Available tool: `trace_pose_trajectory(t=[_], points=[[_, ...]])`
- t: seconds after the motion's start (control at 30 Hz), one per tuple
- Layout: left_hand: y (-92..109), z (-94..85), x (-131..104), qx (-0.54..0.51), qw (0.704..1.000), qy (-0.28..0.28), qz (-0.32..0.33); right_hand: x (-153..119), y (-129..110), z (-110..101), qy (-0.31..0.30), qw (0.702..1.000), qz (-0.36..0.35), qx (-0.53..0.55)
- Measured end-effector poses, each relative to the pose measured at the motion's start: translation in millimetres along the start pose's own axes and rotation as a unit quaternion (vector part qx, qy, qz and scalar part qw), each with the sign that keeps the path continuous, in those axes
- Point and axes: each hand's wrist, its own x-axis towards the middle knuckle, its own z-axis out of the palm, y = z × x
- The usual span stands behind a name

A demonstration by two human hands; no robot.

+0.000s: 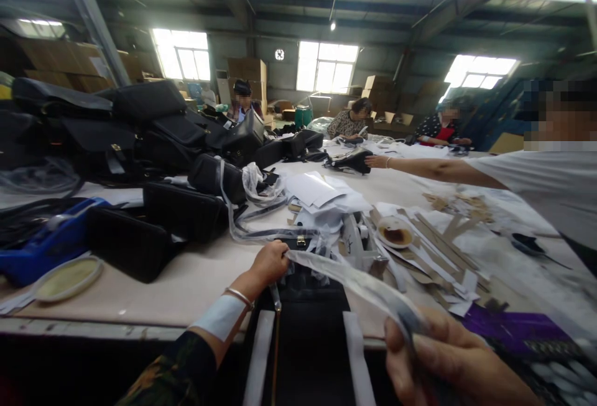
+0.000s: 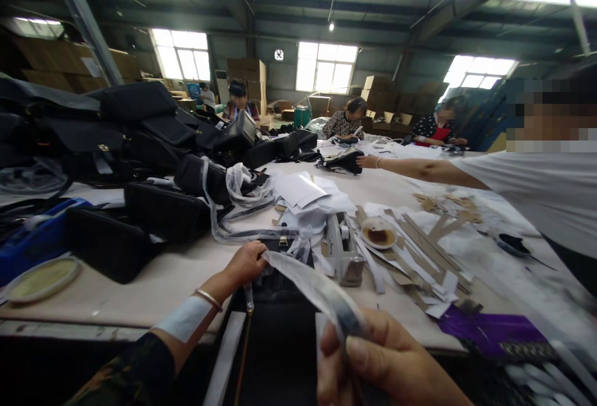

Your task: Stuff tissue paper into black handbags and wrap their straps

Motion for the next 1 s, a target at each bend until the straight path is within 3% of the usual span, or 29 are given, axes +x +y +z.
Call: trace_pose_trajectory(t=[0.13,0.23,0.4,0.5,0.57,0.67,0.73,0.8,1.0], points=[[15,-12.5,-8,-0.072,0.996,0.011,0.053,14,-7,4,0.008,0.997,-0.069,0.020],[23,-19.1,-7,-0.143,0.984,-0.018,0.105,16,-15,10,-0.006,0.996,-0.079,0.029],[24,-14.9,2,-0.162,0.981,-0.049,0.093,15,-20,11,0.000,0.994,-0.109,0.012],[27,-18.9,4,-0.186,0.976,-0.069,0.086,21,-19,5,-0.028,0.993,-0.114,0.024],[34,-29.3,7,-0.245,0.960,-0.099,0.093,26,-18,1,-0.052,0.991,-0.119,0.031],[50,-48.7,15,-0.371,0.906,-0.172,0.112,35,-19,-5,-0.072,0.988,-0.134,0.035],[59,-56.4,22,-0.399,0.887,-0.203,0.110,39,-21,-9,-0.082,0.985,-0.145,0.034],[63,-57.4,28,-0.383,0.898,-0.194,0.096,41,-23,-11,-0.083,0.984,-0.155,0.029],[58,-47.4,30,-0.276,0.953,-0.075,0.102,41,-30,-9,-0.056,0.982,-0.178,0.009]])
